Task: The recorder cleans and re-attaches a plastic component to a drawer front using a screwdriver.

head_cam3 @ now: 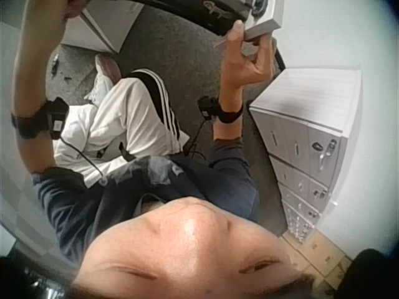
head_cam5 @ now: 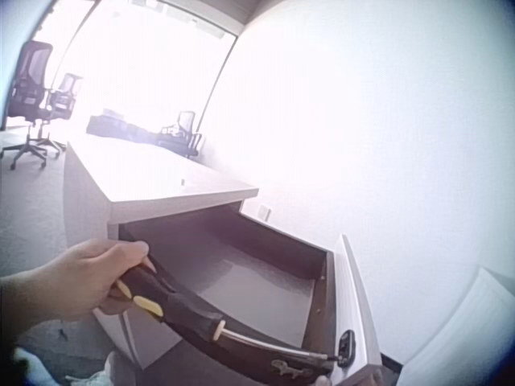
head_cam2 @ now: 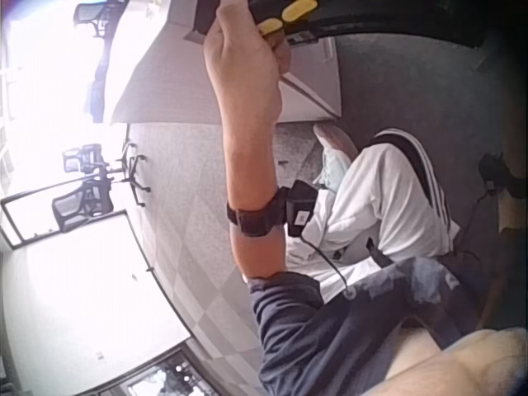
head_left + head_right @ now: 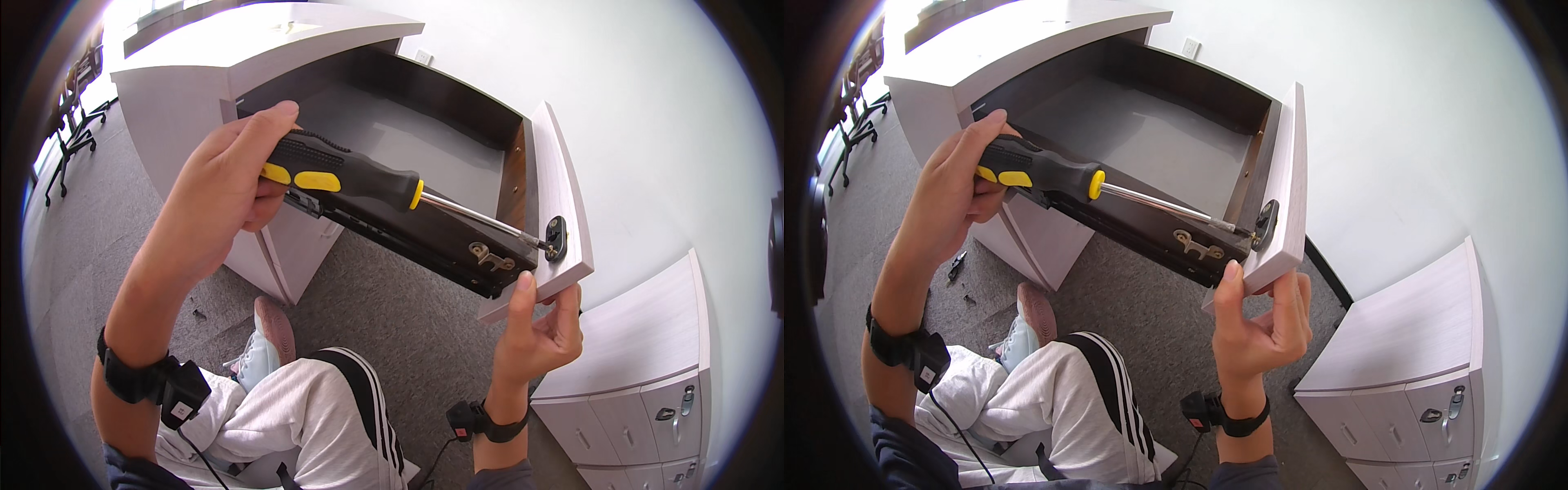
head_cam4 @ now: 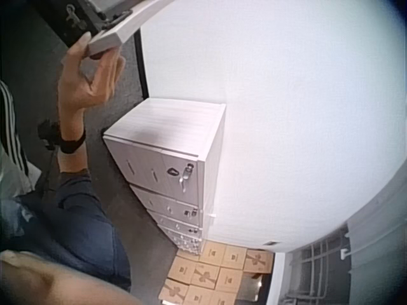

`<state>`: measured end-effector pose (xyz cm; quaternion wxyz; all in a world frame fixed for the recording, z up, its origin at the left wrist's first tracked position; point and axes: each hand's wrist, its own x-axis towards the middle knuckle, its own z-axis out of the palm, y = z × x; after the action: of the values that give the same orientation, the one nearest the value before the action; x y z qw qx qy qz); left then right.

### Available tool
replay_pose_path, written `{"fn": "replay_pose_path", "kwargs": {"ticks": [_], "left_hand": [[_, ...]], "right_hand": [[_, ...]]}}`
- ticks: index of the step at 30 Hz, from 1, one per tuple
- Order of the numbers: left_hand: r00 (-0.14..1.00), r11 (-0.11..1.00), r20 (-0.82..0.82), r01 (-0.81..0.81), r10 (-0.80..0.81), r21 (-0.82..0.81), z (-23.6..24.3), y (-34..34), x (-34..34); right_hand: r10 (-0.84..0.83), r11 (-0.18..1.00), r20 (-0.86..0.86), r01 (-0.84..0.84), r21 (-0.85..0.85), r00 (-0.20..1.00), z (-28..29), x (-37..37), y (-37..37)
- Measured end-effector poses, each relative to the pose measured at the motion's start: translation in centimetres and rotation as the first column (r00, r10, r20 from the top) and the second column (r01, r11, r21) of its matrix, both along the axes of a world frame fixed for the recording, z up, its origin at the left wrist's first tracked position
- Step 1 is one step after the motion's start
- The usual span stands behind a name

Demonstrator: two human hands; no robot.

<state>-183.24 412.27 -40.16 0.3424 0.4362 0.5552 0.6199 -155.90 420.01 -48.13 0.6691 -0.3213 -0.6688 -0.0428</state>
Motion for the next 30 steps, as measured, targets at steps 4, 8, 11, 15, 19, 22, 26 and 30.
{"fn": "replay_pose_path", "kwargs": {"ticks": [4,8,11,15,19,22,26,30], "left_hand": [[0.998,1.0,-0.053,0.017,-0.017,-0.012,0.0,0.1,0.5],[0.995,1.0,-0.097,-0.009,0.007,-0.019,-0.3,0.6,1.4],[0.996,0.997,-0.045,-0.074,0.074,-0.009,-0.3,0.5,1.1],[0.996,0.995,0.008,-0.094,0.094,0.045,-0.4,0.1,0.0],[0.999,0.999,-0.036,-0.008,0.01,0.048,-0.8,0.3,-0.6],[0.999,0.999,-0.051,-0.01,0.013,0.045,-1.1,0.6,-0.7],[0.998,0.998,-0.054,0.031,-0.028,0.053,-1.2,0.7,-0.8],[0.999,1.0,-0.036,-0.003,0.004,0.031,-1.1,1.0,-0.5]], "right_hand": [[0.002,1.0,-0.012,-0.002,-0.006,1.0,0.0,-0.1,0.0],[0.002,1.0,-0.005,-0.002,-0.005,1.0,0.0,-0.1,-0.1],[0.001,1.0,-0.009,-0.001,-0.012,1.0,0.0,-0.1,-0.1],[-0.015,1.0,-0.009,0.015,-0.006,1.0,0.0,-0.1,-0.1],[-0.018,0.999,-0.054,0.016,-0.035,0.998,-0.1,-0.2,-0.2],[-0.022,0.999,-0.065,0.019,-0.043,0.998,-0.1,-0.3,-0.2],[-0.03,0.999,-0.025,0.029,-0.039,0.999,0.0,-0.2,-0.3],[-0.027,0.998,-0.035,0.025,-0.052,0.999,0.0,-0.2,-0.4]]}}
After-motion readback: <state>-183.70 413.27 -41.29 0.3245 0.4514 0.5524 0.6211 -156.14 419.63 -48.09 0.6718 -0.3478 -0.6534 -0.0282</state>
